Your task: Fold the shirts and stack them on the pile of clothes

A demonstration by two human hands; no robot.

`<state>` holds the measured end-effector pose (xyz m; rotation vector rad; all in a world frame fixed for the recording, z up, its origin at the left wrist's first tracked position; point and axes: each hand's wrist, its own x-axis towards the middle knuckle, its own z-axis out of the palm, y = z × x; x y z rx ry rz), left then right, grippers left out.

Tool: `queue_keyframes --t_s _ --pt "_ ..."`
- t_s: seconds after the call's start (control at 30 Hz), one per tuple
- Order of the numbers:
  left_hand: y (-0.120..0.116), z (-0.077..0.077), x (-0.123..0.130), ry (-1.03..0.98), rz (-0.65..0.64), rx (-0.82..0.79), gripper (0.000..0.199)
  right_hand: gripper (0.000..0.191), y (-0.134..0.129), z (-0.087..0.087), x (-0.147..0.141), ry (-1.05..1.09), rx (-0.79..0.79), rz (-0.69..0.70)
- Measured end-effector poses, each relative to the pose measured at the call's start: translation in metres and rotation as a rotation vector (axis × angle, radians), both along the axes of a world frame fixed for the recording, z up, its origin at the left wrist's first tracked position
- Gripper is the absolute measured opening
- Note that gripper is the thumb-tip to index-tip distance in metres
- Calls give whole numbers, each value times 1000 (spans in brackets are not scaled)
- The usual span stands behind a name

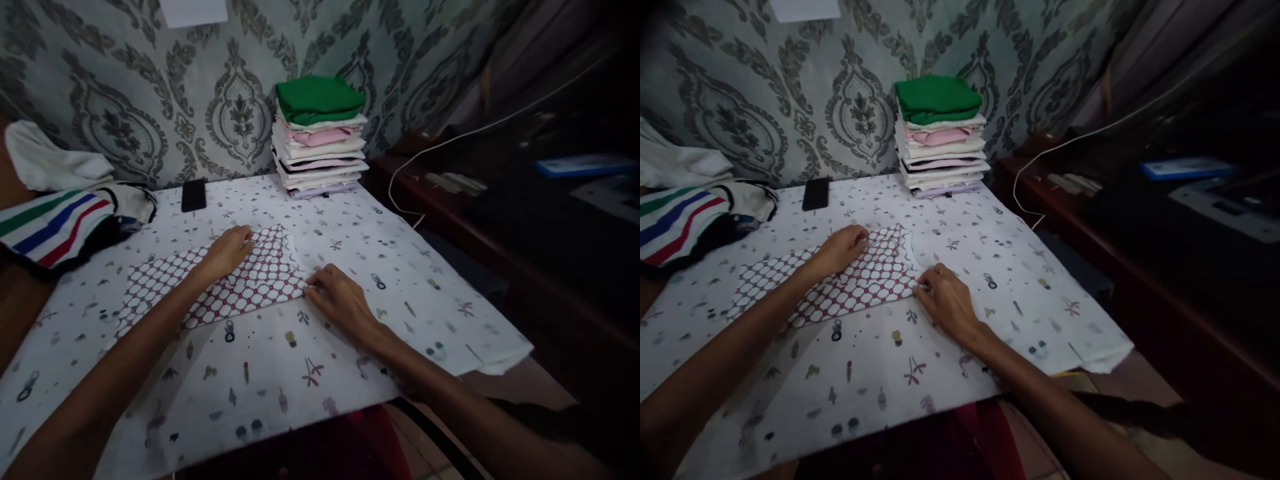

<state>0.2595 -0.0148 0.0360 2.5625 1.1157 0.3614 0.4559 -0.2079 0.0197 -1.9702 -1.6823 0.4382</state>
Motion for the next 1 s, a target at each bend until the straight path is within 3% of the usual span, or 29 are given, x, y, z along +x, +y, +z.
queue_keyframes --t_s 0.17,0.4,0.63,1.0 --pt "16 -15 24 50 21 -34 16 7 0 -8 4 68 -7 -21" --pt "13 -17 18 -18 -16 -38 11 11 2 -8 6 141 1 -49" --pt "18 -18 9 -162 82 -51 14 10 2 -11 10 77 10 -31" --pt "9 -11 22 -129 -113 -45 25 10 1 -6 11 123 15 -26"
